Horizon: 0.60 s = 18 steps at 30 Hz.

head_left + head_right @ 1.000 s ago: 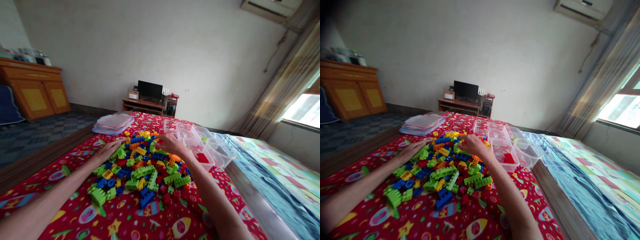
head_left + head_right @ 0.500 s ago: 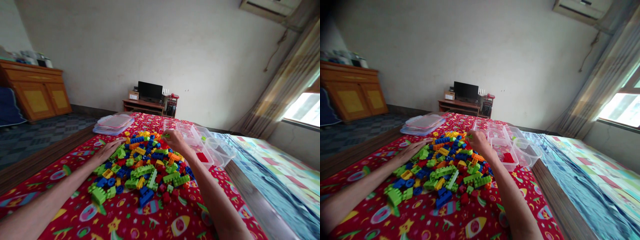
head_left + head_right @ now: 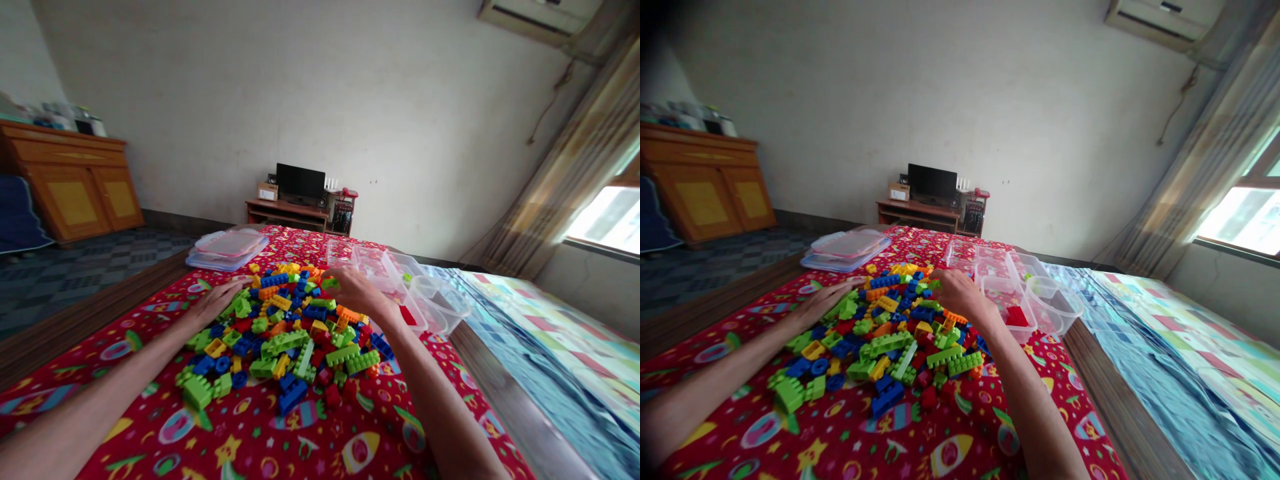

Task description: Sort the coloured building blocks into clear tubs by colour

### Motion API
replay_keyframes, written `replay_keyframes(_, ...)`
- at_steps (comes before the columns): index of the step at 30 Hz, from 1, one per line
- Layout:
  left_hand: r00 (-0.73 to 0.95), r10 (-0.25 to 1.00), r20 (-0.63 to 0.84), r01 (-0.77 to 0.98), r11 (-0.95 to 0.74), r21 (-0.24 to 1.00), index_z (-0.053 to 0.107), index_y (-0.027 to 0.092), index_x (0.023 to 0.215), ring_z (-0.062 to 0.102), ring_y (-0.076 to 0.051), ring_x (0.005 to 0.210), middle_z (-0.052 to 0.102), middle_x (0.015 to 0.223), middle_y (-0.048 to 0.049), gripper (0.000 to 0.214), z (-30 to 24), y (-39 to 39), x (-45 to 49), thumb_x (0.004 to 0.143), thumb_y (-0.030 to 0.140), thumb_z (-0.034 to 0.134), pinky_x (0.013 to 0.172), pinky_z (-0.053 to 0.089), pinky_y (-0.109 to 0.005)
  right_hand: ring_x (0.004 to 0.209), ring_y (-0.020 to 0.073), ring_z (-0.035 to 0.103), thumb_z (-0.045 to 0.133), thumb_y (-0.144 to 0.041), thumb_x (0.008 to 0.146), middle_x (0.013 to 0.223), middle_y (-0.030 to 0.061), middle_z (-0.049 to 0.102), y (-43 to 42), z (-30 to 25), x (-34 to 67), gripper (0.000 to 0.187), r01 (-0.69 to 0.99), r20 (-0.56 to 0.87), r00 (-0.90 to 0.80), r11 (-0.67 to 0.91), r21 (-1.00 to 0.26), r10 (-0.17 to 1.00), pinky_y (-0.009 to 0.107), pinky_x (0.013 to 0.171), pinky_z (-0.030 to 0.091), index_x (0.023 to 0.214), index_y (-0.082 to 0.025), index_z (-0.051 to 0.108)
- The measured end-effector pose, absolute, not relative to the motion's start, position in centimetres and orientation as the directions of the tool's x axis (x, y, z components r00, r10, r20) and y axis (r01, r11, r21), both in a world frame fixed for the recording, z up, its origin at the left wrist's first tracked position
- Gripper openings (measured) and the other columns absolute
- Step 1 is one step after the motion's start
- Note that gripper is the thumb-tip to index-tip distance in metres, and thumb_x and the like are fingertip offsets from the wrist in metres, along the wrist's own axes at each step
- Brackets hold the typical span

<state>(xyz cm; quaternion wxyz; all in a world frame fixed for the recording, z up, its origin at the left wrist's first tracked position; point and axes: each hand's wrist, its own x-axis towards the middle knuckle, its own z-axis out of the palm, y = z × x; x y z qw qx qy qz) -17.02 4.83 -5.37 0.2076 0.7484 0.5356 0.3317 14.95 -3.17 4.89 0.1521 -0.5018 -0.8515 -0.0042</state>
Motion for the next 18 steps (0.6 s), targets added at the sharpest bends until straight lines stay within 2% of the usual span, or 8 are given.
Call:
replay_keyframes(7, 0.194, 0.947, 0.255, 0.7, -0.315, 0.641, 0.056, 0.005, 0.127, 0.044, -0.028, 0.132, 0.052, 0.139, -0.0145, 0.088, -4.7, 4.3, -16.7, 0.074, 0.069, 0.026, 0.114, 0.027, -0.041, 0.099, 0.0205, 0.062, 0.045, -0.012, 0.088, 0.107, 0.0105, 0.068, -3.7, 3.2, 12.9, 0.028, 0.876, 0.09, -0.479, 0.47, 0.108, 0.873, 0.028, 0.077, 0.047, 0.11, -0.017, 0.061)
replay_keyframes(15, 0.189, 0.944, 0.272, 0.707, -0.322, 0.629, 0.058, 0.009, 0.126, 0.046, -0.027, 0.131, 0.054, 0.138, -0.0119, 0.079, -4.8, 4.3, -16.6, 0.078, 0.063, 0.027, 0.113, 0.029, -0.04, 0.098, 0.0222, 0.063, 0.046, -0.008, 0.083, 0.107, 0.0116, 0.068, -3.5, 3.2, 13.0, 0.036, 0.892, 0.051, -0.446, 0.439, 0.109, 0.893, 0.03, 0.078, 0.049, 0.116, -0.016, 0.059)
replay_keyframes(18, 0.194, 0.947, 0.255, 0.704, -0.315, 0.636, 0.055, 0.007, 0.128, 0.045, -0.026, 0.132, 0.053, 0.139, -0.0125, 0.079, -4.6, 4.1, -16.5, 0.078, 0.061, 0.027, 0.113, 0.027, -0.039, 0.106, 0.0205, 0.06, 0.048, -0.008, 0.083, 0.112, 0.0101, 0.067, -3.2, 3.1, 13.6, 0.034, 0.886, 0.078, -0.463, 0.462, 0.03, 0.883, 0.028, 0.084, 0.047, 0.112, -0.018, 0.064)
